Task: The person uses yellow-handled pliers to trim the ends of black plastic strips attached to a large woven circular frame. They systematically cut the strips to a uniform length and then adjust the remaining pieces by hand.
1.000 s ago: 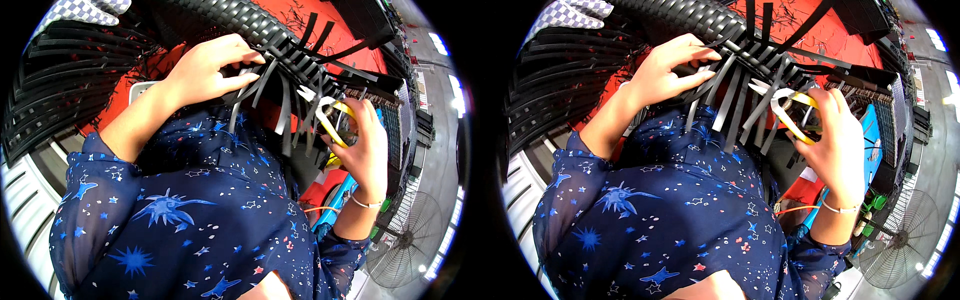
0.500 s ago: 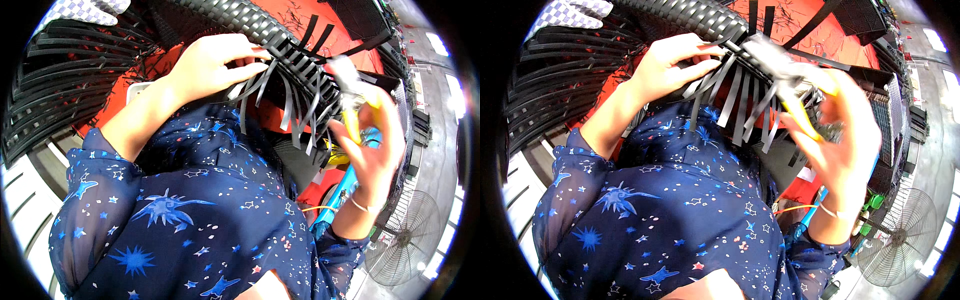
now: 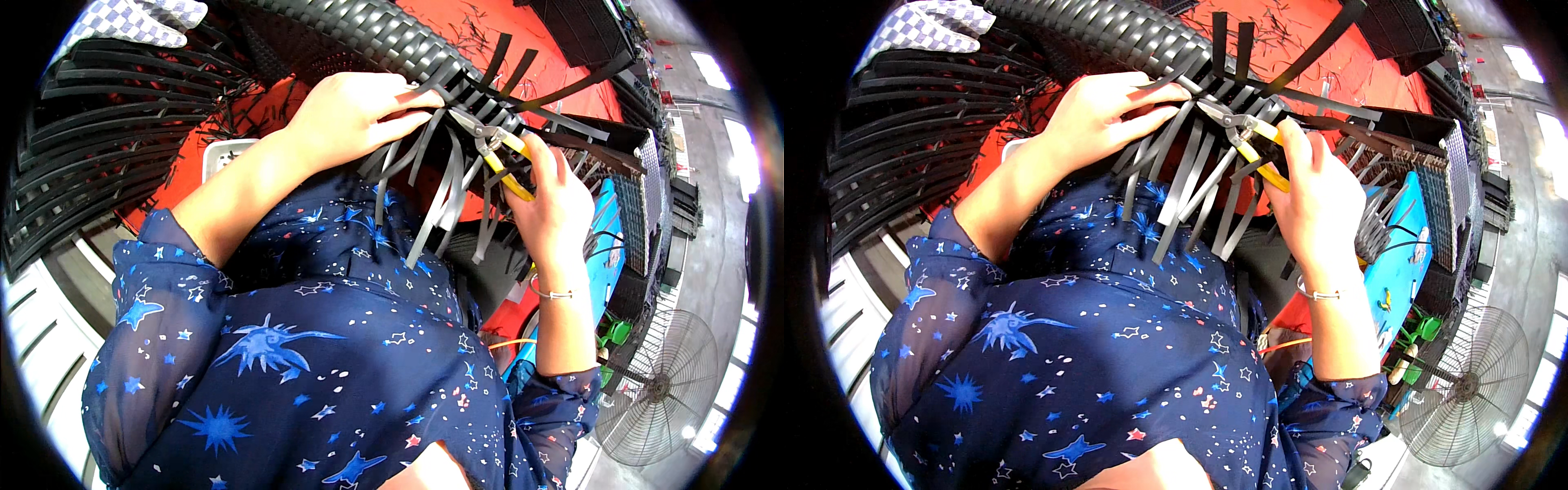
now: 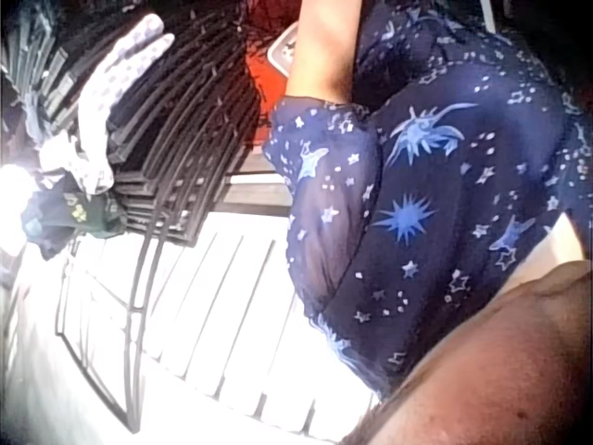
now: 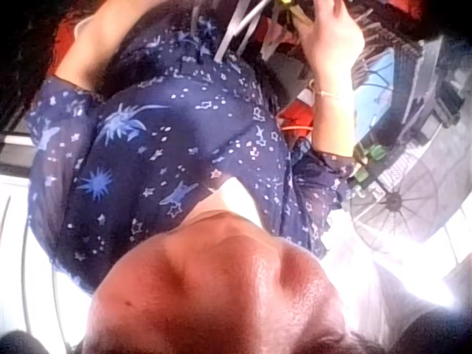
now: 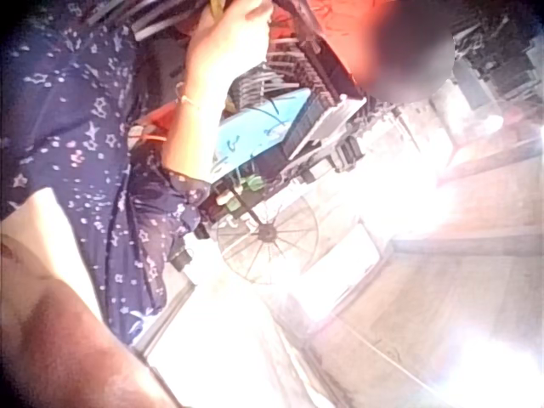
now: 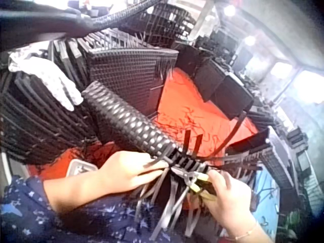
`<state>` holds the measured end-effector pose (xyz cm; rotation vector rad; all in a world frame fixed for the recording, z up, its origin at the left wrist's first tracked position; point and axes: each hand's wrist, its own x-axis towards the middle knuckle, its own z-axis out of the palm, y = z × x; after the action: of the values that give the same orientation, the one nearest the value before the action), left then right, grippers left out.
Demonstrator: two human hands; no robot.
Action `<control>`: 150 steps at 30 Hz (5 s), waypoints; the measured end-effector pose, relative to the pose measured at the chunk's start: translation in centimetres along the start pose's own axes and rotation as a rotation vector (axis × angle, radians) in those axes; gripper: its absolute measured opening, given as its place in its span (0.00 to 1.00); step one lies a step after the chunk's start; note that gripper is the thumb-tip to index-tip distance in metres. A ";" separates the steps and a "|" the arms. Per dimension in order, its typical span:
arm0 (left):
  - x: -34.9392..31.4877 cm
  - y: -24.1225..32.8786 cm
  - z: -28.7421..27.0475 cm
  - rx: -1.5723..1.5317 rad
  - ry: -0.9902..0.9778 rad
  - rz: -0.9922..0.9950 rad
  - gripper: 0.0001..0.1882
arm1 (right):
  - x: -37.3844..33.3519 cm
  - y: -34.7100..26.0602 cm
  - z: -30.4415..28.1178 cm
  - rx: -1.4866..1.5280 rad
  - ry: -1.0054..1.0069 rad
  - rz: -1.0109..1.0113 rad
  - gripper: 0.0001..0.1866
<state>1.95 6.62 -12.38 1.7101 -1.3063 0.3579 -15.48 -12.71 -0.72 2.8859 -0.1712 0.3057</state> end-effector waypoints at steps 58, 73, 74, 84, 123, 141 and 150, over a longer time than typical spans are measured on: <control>0.0 1.0 0.7 -0.053 0.172 0.232 0.18 | 0.9 -2.1 0.9 0.072 -0.183 0.085 0.32; -0.6 0.9 1.2 -0.117 0.250 0.178 0.16 | 0.0 -1.3 1.6 0.089 -0.066 -0.036 0.27; -0.7 0.9 1.2 -0.103 0.249 0.184 0.16 | 0.0 -1.6 1.5 0.093 -0.071 -0.022 0.28; -0.1 1.3 0.8 -0.077 0.217 0.244 0.16 | 0.7 -1.8 1.1 0.136 -0.075 -0.015 0.27; -0.2 -0.8 -1.7 -0.073 -0.118 0.116 0.18 | 1.6 -2.2 -0.4 -0.030 -0.195 0.035 0.32; -0.9 0.4 -0.1 -0.120 0.221 0.207 0.15 | 2.2 -2.5 0.1 0.070 -0.183 0.015 0.33; -1.1 0.1 0.1 -0.151 0.235 0.194 0.15 | 2.1 -2.1 0.7 0.105 -0.160 -0.029 0.28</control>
<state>1.41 7.21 -13.11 1.3751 -1.2934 0.5416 -13.02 -11.05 -1.39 3.0141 -0.1439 0.0806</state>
